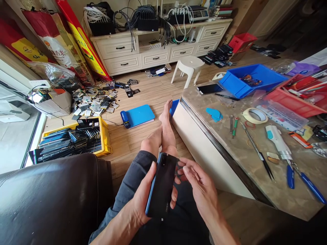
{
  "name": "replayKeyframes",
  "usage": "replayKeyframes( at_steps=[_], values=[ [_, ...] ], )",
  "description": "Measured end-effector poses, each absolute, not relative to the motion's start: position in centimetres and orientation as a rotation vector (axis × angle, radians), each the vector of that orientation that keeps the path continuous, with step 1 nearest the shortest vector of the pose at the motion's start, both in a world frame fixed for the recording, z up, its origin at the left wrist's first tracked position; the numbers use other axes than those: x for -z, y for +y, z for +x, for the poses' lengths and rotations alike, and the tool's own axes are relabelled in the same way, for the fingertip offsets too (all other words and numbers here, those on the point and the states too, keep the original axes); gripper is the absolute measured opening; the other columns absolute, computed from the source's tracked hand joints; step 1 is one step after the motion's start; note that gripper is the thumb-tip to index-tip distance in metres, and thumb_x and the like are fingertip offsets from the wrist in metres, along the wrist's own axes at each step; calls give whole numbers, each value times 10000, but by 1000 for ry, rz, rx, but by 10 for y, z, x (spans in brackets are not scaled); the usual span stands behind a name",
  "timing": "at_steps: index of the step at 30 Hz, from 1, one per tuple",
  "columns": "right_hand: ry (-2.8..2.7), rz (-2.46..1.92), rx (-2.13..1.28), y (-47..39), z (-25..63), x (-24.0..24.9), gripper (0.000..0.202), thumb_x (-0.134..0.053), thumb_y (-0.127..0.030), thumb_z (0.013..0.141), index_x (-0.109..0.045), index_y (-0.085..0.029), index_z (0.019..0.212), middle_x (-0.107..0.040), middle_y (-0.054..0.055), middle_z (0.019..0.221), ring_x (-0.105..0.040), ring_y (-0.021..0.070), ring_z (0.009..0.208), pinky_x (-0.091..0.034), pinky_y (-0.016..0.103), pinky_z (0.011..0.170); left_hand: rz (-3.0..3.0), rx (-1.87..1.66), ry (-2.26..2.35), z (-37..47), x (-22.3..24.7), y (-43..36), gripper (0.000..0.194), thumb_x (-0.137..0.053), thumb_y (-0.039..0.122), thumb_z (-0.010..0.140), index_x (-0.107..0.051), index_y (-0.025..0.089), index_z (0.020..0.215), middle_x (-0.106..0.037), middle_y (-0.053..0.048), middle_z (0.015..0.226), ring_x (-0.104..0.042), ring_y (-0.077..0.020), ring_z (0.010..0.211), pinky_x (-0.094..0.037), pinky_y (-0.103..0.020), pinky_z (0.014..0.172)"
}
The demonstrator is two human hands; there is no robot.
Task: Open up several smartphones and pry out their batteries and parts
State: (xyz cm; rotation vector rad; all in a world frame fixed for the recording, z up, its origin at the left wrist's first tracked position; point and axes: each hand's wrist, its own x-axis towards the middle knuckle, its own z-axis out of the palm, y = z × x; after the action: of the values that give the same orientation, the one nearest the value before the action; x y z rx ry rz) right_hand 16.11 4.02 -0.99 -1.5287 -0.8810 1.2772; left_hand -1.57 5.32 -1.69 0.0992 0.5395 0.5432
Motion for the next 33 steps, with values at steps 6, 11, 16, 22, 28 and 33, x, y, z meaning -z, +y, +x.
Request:
replayKeyframes(
  at_steps=[6,11,16,22,28,33],
  values=[
    [-1021,-1615,-1171,46,161,8,465,-662,-596,929,-724,-250,1233,-734,63,1005,-692,208,815,-616,368,773,-56,-617,378,-14,24,50,748,-404,710,992,-661,95,1333,-754,-179,1087,-731,-258,771,-580,-363,689],
    [-1109,-1631,-1172,49,158,5,406,-634,-553,948,-715,-239,1192,-691,46,948,-672,196,771,-599,355,721,-87,-585,346,-17,29,50,744,-410,707,993,-662,99,1341,-744,-194,1149,-745,-313,902,-578,-431,823],
    [-1136,-1654,-1183,49,158,4,340,-634,-504,946,-697,-244,1156,-681,31,939,-664,188,808,-569,330,750,-104,-559,312,-22,37,49,803,-342,742,994,-615,106,1401,-697,-211,1269,-727,-325,988,-567,-493,890],
    [-1037,-1586,-1320,50,158,5,315,-658,-492,937,-645,-241,1126,-652,7,950,-627,140,699,-549,287,659,-116,-522,381,-22,41,48,804,-377,765,971,-622,129,1397,-736,-188,1169,-737,-357,1009,-576,-488,870],
    [-1050,-1561,-1404,49,163,10,309,-675,-478,933,-659,-217,1097,-671,7,884,-649,159,726,-544,291,694,-89,-533,414,-22,48,45,816,-382,765,971,-650,96,1353,-740,-197,1170,-738,-348,1032,-588,-485,889],
    [-960,-1477,-1542,46,165,12,314,-700,-515,927,-682,-203,960,-674,-3,786,-641,159,720,-520,267,688,-105,-535,470,-21,54,43,798,-440,759,959,-678,85,1313,-768,-179,1108,-762,-324,985,-608,-428,865]
  ],
)
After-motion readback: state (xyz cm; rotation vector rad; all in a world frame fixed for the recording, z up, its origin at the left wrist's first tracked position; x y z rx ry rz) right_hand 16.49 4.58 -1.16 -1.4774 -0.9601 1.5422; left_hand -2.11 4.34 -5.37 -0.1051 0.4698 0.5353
